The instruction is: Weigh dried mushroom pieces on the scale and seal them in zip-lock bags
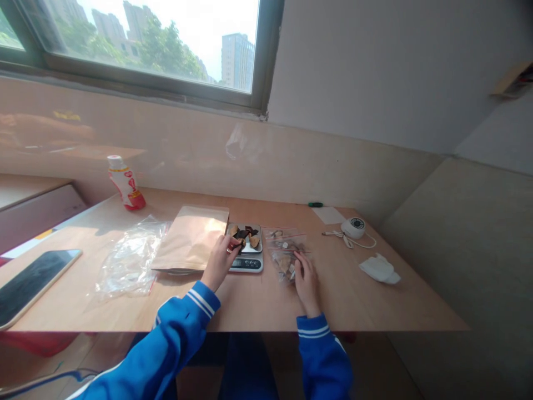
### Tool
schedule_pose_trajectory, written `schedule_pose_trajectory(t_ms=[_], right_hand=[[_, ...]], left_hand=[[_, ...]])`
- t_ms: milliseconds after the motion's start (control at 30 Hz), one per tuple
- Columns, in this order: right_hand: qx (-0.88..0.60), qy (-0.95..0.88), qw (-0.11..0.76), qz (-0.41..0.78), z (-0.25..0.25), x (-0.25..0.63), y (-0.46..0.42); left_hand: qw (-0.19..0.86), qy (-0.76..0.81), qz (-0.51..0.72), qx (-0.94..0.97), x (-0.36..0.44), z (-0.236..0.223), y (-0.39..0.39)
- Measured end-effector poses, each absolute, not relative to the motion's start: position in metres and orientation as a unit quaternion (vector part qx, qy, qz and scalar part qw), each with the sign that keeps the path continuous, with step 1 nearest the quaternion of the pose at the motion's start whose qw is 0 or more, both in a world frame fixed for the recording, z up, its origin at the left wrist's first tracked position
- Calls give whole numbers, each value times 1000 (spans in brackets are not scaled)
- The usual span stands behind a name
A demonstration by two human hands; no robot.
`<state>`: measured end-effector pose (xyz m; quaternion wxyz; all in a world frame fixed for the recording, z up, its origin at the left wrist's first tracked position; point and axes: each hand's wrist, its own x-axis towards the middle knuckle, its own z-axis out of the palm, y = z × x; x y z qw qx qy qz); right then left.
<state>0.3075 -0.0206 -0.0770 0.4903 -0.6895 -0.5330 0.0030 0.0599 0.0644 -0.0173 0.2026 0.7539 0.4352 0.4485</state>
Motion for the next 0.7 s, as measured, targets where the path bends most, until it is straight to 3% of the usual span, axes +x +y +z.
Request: schedule_pose_trajectory(t_ms=[233, 467, 700], right_hand=[[-684, -536, 494, 7, -81, 309, -18], [-688, -530, 495, 13, -80, 308, -18], [-686, -531, 498, 14, -79, 307, -19]], left_hand=[[140, 442, 398, 791, 93, -24, 90], [-10, 483, 312, 818, 97, -27, 96], [-23, 511, 321, 797, 87, -16, 78]])
